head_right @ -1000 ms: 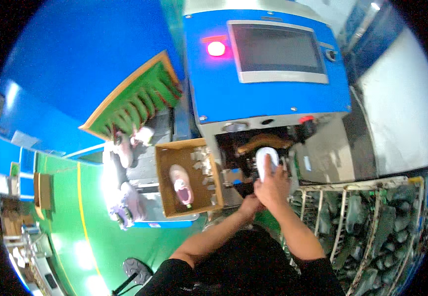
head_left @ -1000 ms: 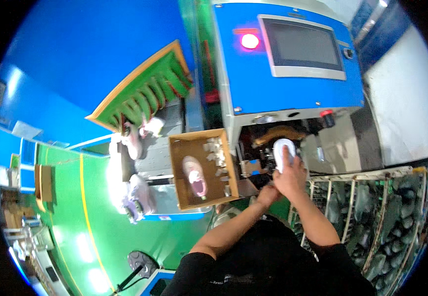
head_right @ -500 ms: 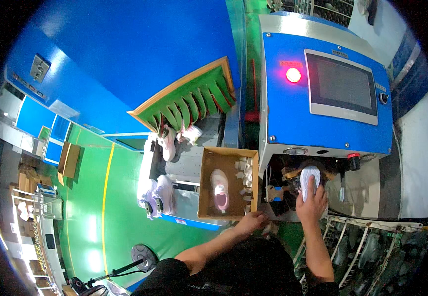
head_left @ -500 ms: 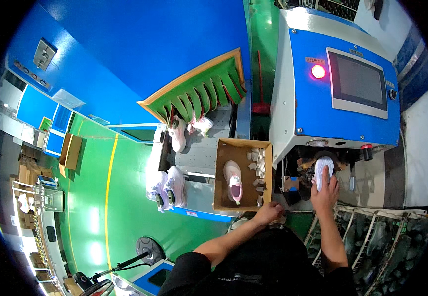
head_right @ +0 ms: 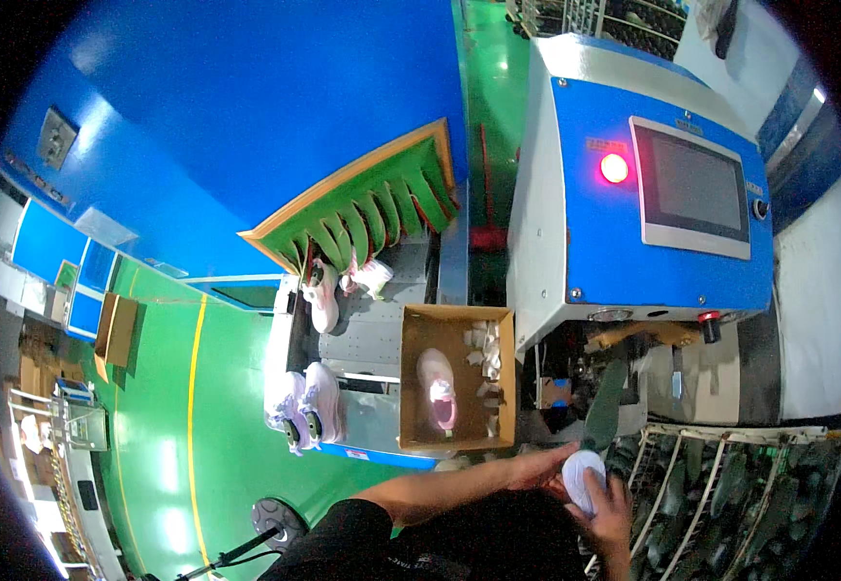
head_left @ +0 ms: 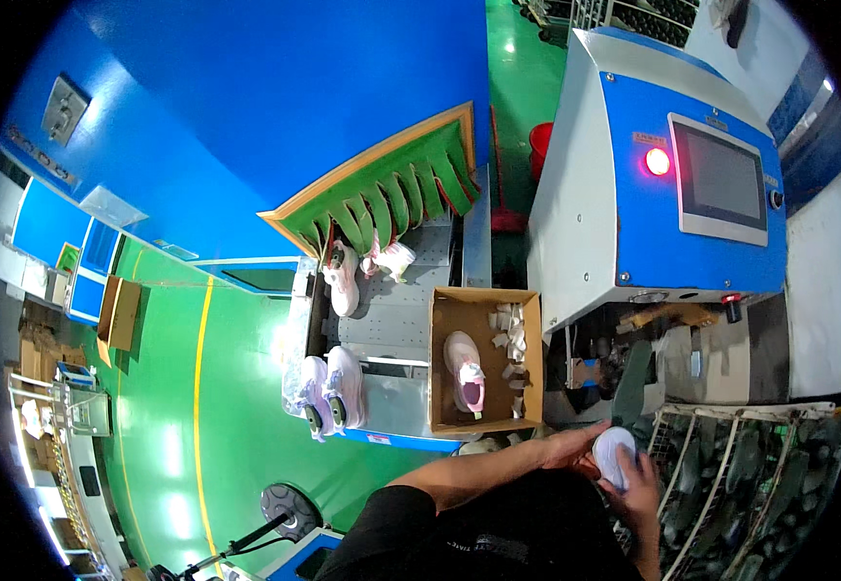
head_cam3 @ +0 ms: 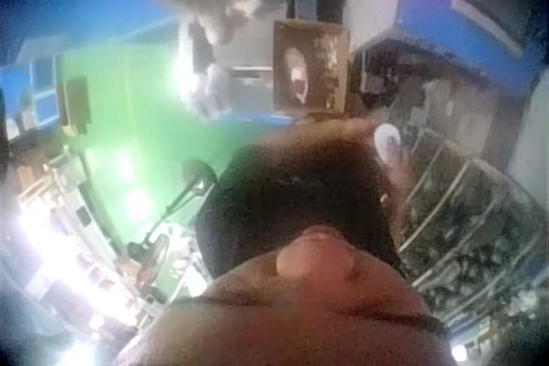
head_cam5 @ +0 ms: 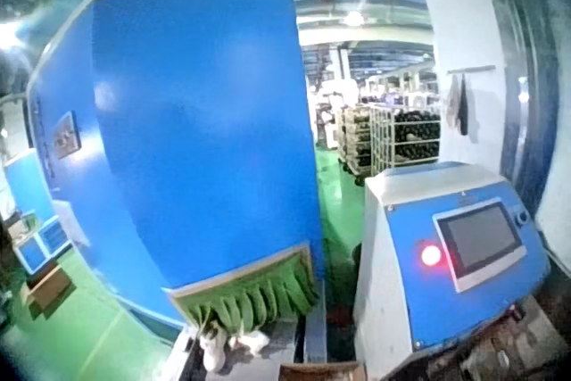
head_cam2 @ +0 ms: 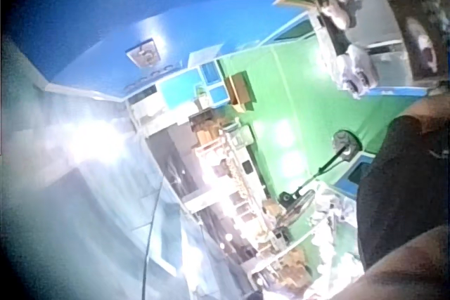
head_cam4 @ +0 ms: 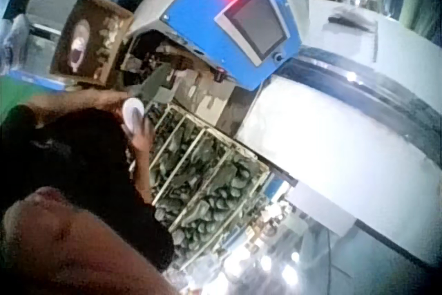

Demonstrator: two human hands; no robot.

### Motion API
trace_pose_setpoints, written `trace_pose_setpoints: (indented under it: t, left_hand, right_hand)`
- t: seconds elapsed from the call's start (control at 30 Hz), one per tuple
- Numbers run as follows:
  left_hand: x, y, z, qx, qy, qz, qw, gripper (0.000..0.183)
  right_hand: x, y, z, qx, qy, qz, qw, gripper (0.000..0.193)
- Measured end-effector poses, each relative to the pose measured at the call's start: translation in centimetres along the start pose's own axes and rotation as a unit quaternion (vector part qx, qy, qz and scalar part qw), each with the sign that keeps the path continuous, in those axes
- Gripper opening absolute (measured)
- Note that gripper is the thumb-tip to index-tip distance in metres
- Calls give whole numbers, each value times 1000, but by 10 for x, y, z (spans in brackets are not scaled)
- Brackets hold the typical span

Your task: The person repeatedly picks up white slipper uppers and green insoles, inserts the insoles into the uppers, and places the assembled slippers into a cardboard box. The person also moves a red plastic container and handles a metal rack filled with insoles.

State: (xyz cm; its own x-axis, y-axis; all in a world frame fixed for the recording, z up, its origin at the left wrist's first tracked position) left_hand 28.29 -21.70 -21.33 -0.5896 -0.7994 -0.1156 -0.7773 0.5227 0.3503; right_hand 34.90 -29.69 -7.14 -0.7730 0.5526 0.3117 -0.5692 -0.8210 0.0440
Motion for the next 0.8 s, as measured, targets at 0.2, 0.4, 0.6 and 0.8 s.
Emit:
trace_pose_setpoints:
  t: [0.2,0.4,0.6,0.8]
  left_hand:
    - [4,55,37,-178,-157,9,971,66]
    - [-46,131,22,-252,-363,-59,895,79]
    - [-50,140,-37,-301,-433,-58,848,68]
    - [0,67,-38,-275,-415,-13,867,56]
  right_hand:
    - [-17,-82,-55,-33,-690,-313,652,56]
    - [17,-70,-53,-134,-669,-273,678,72]
    - [-25,58,-52,9,-284,-266,921,69]
    - [-93,252,-32,-202,-119,-508,829,72]
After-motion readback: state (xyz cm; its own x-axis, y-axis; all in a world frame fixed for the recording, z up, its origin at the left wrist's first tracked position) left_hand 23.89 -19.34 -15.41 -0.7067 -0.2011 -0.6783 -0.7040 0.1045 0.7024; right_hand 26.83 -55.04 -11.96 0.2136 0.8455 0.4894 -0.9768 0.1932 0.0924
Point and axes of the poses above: each hand's wrist, its own y-axis away from the middle knuckle, its own z-axis out of the back of the hand, x = y × z, the point moved 9 cm from there along -y, towards the middle knuckle, and after that the axes turned 12 degrees about y, right-handed, at the moved point
